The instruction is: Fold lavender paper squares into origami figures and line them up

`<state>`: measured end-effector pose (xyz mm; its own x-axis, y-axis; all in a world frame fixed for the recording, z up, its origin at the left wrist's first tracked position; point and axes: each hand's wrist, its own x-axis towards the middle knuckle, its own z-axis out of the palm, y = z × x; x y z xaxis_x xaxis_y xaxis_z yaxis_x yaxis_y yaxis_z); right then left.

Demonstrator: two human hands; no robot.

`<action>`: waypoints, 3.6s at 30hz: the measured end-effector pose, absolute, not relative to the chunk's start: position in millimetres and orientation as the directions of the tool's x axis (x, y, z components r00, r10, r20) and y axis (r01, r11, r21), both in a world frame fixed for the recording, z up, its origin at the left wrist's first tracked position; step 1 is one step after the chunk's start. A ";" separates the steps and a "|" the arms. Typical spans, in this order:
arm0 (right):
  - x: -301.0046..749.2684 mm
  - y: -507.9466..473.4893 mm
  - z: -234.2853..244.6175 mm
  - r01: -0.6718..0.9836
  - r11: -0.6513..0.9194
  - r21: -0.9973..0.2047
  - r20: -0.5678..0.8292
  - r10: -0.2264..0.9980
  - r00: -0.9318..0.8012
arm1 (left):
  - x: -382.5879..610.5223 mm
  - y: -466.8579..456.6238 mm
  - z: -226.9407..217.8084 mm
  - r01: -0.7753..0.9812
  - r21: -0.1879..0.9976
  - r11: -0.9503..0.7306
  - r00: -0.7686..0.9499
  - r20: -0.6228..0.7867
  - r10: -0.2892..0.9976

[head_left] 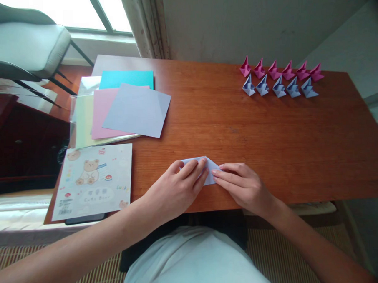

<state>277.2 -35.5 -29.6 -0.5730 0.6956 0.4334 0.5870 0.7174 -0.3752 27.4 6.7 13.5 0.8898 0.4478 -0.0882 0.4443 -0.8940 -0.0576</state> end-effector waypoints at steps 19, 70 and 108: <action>278.5 -36.5 -31.4 0.585 0.712 -0.388 0.429 0.701 -0.569 | 27.8 6.1 12.9 0.438 -0.076 -0.896 0.895 -0.062 0.442; 243.8 65.0 25.1 0.926 0.128 -0.355 -0.391 0.880 -0.271 | 28.5 12.2 18.6 0.398 -0.011 -0.917 0.915 -0.058 0.398; 267.8 89.0 50.9 0.919 0.256 -0.300 -0.836 0.393 -0.382 | 29.0 12.0 14.5 0.382 -0.029 -0.924 0.923 -0.045 0.383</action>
